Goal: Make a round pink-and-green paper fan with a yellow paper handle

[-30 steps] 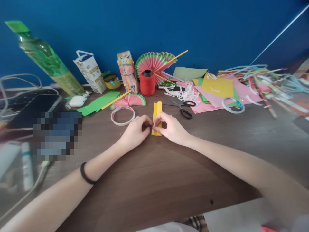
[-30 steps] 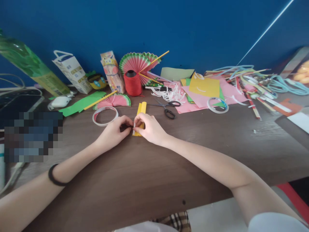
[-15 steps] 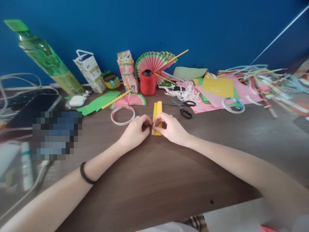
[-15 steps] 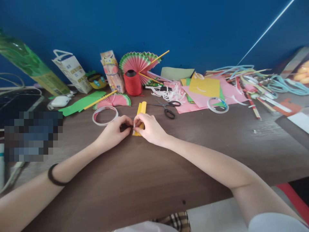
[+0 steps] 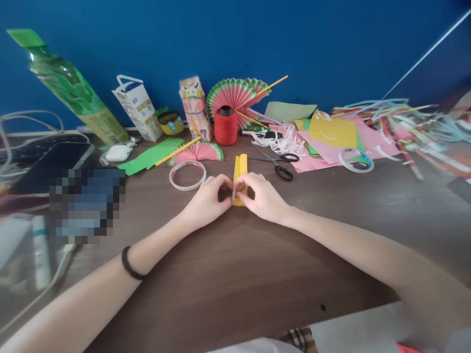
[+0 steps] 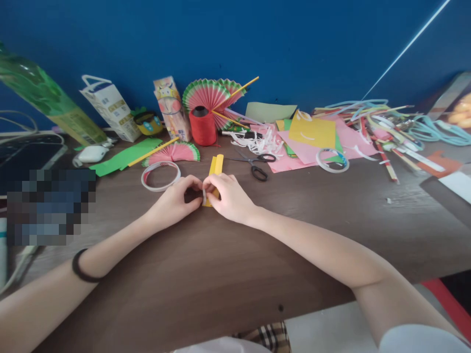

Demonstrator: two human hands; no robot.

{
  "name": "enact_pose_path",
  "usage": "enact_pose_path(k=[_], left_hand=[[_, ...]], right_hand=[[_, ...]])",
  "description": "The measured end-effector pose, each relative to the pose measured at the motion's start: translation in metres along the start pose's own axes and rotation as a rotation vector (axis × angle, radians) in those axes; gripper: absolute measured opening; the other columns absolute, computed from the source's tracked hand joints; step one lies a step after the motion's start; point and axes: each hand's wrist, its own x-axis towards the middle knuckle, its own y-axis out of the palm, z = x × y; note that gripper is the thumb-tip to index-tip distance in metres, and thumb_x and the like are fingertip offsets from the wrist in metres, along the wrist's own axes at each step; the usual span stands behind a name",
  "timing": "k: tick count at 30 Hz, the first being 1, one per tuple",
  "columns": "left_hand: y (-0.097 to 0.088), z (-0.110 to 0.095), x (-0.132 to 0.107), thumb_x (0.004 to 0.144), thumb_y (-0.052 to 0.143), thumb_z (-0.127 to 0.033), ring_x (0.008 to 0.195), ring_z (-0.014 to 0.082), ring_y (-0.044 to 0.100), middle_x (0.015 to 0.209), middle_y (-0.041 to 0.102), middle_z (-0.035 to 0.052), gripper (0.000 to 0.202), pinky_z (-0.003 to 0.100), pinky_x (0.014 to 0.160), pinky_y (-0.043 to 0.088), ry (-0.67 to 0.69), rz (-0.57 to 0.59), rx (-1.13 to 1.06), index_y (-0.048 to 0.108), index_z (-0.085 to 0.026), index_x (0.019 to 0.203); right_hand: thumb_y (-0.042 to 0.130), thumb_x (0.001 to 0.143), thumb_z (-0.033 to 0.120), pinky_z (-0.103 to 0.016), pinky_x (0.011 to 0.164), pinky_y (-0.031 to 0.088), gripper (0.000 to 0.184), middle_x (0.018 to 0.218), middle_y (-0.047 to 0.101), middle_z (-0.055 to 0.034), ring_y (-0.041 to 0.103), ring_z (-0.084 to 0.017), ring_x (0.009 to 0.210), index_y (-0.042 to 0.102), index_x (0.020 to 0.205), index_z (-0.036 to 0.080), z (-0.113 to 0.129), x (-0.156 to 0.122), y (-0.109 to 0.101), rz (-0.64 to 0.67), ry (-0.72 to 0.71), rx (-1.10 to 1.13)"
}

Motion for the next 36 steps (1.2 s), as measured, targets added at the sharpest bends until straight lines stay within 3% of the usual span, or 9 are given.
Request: enact_pose_path(k=[19,26,36], left_hand=[[0.0047,0.0041,0.0006,0.071,0.054,-0.015,0.092,0.0201,0.051,0.094,0.057,0.0040,0.024,0.037,0.085,0.043,0.025,-0.010,0.036,0.045,-0.020,0.093],[0.0055,0.0039,0.0002,0.069,0.056,-0.015,0.103,0.0231,0.049,0.108,0.053,0.0073,0.037,0.041,0.093,0.037,0.032,-0.059,0.117,0.042,-0.019,0.102],[0.0062,0.0042,-0.0020,0.071,0.059,-0.018,0.121,0.0288,0.037,0.130,0.042,0.0108,0.021,0.049,0.103,0.027,0.005,-0.050,0.171,0.052,-0.018,0.090]], right_hand=[[0.051,0.080,0.013,-0.035,0.084,0.037,0.009,0.091,0.064,-0.0036,0.055,-0.020,0.094,0.052,0.083,0.022,0.0004,0.0006,-0.0016,-0.060,0.025,-0.043],[0.047,0.080,0.012,-0.038,0.087,0.036,0.013,0.095,0.064,-0.0044,0.055,-0.021,0.099,0.055,0.083,0.022,-0.0029,0.0014,-0.0010,-0.047,0.053,-0.041],[0.045,0.080,0.011,-0.040,0.092,0.036,0.016,0.102,0.064,-0.0054,0.052,-0.022,0.109,0.056,0.085,0.022,-0.0043,0.0010,0.0013,-0.054,0.050,-0.069]])
